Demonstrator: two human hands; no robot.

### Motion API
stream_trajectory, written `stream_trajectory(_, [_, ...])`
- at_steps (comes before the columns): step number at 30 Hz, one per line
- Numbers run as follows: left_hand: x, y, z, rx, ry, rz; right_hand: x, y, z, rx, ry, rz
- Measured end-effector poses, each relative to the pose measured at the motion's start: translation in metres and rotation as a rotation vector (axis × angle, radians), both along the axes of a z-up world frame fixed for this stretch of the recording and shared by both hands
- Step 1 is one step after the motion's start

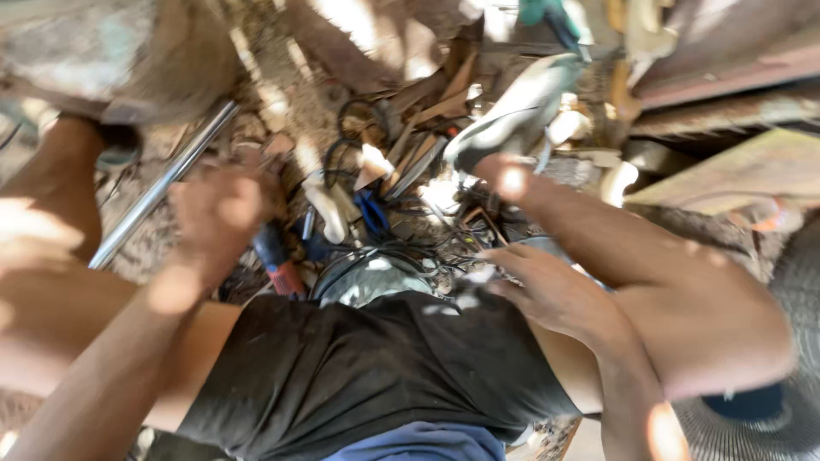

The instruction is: The person shapes a small wooden piece against a rotating grinding wheel, then uses an angle grinder to cut a metal rod, producing sparks. The person returns to further refine the wooden piece on the grinding wheel.

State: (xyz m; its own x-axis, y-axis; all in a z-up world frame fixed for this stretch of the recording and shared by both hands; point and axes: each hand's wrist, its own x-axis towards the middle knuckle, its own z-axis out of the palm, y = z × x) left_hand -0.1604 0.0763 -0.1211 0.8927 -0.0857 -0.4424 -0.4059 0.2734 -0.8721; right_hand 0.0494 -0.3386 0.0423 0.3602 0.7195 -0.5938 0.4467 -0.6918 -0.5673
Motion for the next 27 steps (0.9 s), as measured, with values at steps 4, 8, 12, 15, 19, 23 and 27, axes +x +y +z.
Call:
stream_trajectory(4, [0.0,-0.019,-0.015,-1.719,0.065,0.593,0.02,-0.03,-0.021,-0.277,-0.185,-0.052])
stream_trajectory(8, [0.011,-0.037,0.002,-1.706,0.371,1.498,0.019,-0.055,-0.031,-0.311,-0.163,-0.141])
stream_trajectory(12, [0.025,-0.042,0.008,-1.727,0.321,1.551,0.02,-0.025,-0.058,-0.264,-0.067,-0.08])
stream_trajectory(15, [0.03,-0.029,-0.047,-1.577,0.117,1.982,0.022,0.02,-0.088,-0.264,-0.053,0.126])
stream_trajectory(19, [-0.013,-0.004,-0.148,-1.594,-0.197,1.97,-0.01,0.071,-0.132,-0.324,-0.012,0.547])
stream_trajectory(23, [-0.054,0.002,-0.194,-1.848,-0.65,1.634,-0.036,0.069,-0.136,0.145,-0.02,0.372])
stream_trajectory(27, [-0.078,-0.009,-0.186,-1.872,-0.955,2.424,-0.042,0.068,-0.119,0.325,-0.211,0.286])
